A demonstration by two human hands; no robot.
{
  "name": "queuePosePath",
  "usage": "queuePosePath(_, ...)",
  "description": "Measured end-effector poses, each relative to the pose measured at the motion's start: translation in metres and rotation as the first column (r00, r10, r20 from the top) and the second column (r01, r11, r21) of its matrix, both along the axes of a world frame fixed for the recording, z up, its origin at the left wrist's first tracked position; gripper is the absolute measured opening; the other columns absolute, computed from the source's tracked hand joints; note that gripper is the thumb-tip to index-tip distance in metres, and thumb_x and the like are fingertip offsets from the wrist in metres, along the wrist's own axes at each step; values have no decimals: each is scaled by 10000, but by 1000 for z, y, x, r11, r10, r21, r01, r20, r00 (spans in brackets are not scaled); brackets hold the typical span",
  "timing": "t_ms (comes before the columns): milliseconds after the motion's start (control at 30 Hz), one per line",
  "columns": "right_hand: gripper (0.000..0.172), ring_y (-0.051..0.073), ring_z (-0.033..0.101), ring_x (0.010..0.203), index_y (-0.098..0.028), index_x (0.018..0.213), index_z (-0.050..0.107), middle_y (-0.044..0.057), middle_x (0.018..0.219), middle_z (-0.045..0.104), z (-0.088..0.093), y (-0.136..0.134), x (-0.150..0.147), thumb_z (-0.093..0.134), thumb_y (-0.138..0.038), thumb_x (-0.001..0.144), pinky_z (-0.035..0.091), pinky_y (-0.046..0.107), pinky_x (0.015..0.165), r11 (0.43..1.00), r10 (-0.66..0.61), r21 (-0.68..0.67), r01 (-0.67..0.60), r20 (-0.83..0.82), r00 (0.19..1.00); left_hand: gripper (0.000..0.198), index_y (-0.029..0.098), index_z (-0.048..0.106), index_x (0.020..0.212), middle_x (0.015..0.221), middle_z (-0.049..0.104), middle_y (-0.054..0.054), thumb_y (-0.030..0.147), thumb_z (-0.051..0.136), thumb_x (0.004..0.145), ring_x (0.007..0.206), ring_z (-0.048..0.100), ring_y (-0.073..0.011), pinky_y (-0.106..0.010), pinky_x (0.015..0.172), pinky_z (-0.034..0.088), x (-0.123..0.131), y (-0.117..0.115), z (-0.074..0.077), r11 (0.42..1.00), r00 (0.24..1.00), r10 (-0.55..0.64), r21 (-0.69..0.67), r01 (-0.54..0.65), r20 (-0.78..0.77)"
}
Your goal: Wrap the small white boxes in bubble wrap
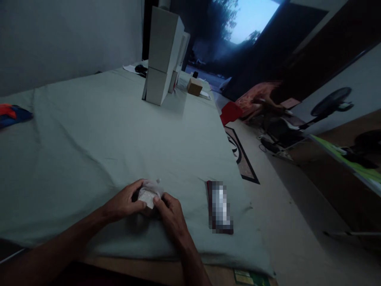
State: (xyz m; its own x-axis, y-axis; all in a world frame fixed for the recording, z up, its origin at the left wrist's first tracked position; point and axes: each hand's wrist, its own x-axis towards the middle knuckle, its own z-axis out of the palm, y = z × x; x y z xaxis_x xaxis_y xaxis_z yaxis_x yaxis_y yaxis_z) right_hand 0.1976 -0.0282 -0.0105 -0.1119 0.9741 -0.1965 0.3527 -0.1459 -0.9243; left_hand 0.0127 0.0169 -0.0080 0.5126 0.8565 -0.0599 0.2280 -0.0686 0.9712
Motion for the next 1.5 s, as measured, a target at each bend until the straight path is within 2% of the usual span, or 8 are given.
queuePosePath(167, 370, 135, 436, 633, -194, 637, 498, -25, 651, 491, -4, 1, 1, 524, -467, 885, 327, 229, 552, 992, -80, 113, 54, 236, 968, 684, 150, 413, 1333, 1210, 609, -94, 204, 576, 671, 1072, 577, -238, -366, 947, 459, 4, -3, -3, 997, 998, 0, -74, 4, 60)
queuePosePath(267, 317, 155, 489, 662, -197, 730, 566, -7, 706, 555, -4, -1, 3, 489, -447, 909, 373, 245, 589, 987, -107, 144, 74, 242, 964, 770, 144, 334, 1409, 1300, 567, -127, 207, 605, 691, 1158, 548, -260, -409, 1016, 420, 6, -4, -5, 996, 999, 15, -86, -10, 52)
queuePosePath(400, 242, 208, 577, 881, -206, 1035, 615, 63, 989, 635, -5, -11, 5, 501, -383, 915, 457, 310, 778, 894, -319, 398, 207, 240, 917, 829, 131, 278, 1443, 1294, 574, -148, 176, 611, 685, 1138, 570, -257, -411, 1005, 431, 7, -4, -6, 989, 995, 28, -145, -14, 96)
queuePosePath(533, 224, 269, 475, 1216, -238, 1072, 647, 106, 1299, 529, -9, -16, 6, 533, -335, 905, 390, 442, 1011, 816, -327, 571, 90, 327, 887, 853, 134, 259, 1450, 1263, 580, -144, 174, 614, 675, 1094, 586, -239, -393, 977, 446, 8, -4, -6, 986, 994, 18, -167, 0, 109)
queuePosePath(733, 285, 300, 355, 1355, -248, 1129, 645, 99, 1490, 374, -16, -8, 2, 540, -386, 903, 326, 504, 1081, 865, -172, 499, -57, 402, 899, 865, 142, 261, 1456, 1259, 563, -138, 212, 623, 674, 1085, 577, -242, -370, 948, 452, 7, -5, -6, 988, 995, 5, -155, 11, 103)
queuePosePath(1067, 287, 284, 425, 1312, -220, 1072, 625, 110, 1409, 482, -20, -6, 4, 534, -428, 896, 367, 449, 1055, 893, -194, 440, 101, 174, 965, 837, 145, 311, 1443, 1232, 565, -109, 207, 621, 668, 1047, 566, -236, -347, 907, 455, 7, -3, -8, 976, 991, -5, -213, 34, 136)
queuePosePath(1267, 816, 278, 496, 1229, -230, 1447, 321, 120, 1398, 479, -17, -8, 17, 696, -433, 752, 455, 395, 948, 973, -49, 228, 39, 41, 998, 822, 136, 330, 1432, 1271, 566, -122, 211, 627, 669, 1106, 552, -254, -361, 947, 436, 8, -2, -9, 973, 982, 8, -230, 37, 189)
queuePosePath(1500, 799, 177, 564, 788, -163, 1433, 371, 57, 992, 617, -18, -2, 7, 697, -346, 727, 477, 314, 738, 972, -131, 206, 112, 85, 988, 776, 145, 376, 1418, 1196, 612, -136, 289, 659, 711, 1109, 570, -284, -423, 968, 439, 8, -2, -12, 972, 989, 85, -229, -56, 118)
